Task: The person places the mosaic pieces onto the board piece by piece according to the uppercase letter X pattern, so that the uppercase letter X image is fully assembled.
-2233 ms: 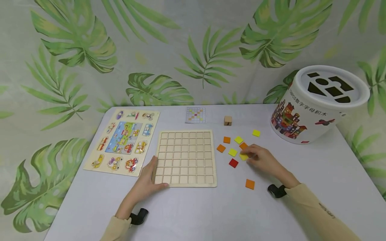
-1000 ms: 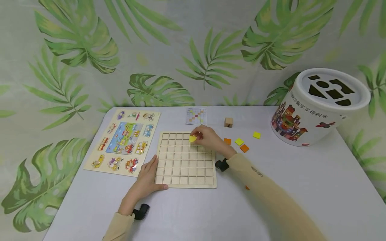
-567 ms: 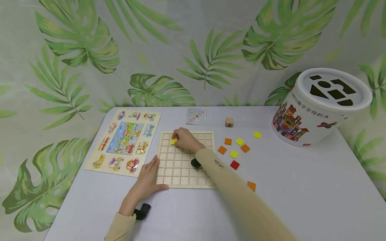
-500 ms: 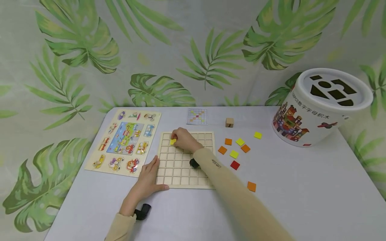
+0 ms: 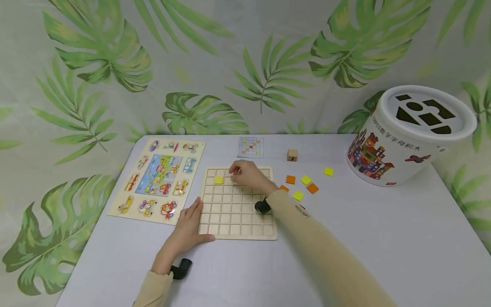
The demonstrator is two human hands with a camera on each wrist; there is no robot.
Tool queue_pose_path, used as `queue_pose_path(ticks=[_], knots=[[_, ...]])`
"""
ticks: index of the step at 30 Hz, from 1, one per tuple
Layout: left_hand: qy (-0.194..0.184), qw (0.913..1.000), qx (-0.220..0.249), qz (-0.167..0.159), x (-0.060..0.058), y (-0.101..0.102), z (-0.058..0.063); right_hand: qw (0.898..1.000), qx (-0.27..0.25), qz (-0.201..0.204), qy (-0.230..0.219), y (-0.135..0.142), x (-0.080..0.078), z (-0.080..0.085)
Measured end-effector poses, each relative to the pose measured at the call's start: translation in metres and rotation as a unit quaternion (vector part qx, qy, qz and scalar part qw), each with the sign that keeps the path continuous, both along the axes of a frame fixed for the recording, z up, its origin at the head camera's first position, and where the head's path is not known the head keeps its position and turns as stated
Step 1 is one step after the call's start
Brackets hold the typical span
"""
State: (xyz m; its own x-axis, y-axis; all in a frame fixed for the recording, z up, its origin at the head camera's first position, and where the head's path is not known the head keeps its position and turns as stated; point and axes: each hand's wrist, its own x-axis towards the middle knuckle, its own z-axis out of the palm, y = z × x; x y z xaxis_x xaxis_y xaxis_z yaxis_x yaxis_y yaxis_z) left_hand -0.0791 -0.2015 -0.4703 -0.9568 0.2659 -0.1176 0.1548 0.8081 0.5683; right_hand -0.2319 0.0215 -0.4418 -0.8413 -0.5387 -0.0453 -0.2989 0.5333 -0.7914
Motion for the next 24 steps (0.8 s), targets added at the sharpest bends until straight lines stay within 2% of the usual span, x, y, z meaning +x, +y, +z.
queue_pose_path(ticks=[5, 9, 12, 17, 24], knots=[[0.006, 0.9999, -0.008, 0.001, 0.001, 0.001, 0.002, 0.998, -0.025, -0.053, 0.007, 0.062, 0.008, 0.006], [0.011, 0.9999, -0.012, -0.001, 0.0, 0.002, 0.002, 0.995, -0.008, -0.096, 0.009, 0.11, 0.016, 0.004], [0.013, 0.9999, -0.009, 0.001, 0.0, 0.001, 0.001, 0.994, 0.019, -0.106, 0.018, 0.135, 0.02, -0.001], [0.011, 0.9999, -0.005, 0.002, 0.0, 0.001, 0.001, 0.992, 0.068, -0.103, 0.025, 0.152, 0.02, -0.012], [0.011, 0.9999, -0.008, 0.001, 0.001, 0.001, 0.0, 0.989, 0.102, -0.094, 0.046, 0.15, 0.016, -0.019]])
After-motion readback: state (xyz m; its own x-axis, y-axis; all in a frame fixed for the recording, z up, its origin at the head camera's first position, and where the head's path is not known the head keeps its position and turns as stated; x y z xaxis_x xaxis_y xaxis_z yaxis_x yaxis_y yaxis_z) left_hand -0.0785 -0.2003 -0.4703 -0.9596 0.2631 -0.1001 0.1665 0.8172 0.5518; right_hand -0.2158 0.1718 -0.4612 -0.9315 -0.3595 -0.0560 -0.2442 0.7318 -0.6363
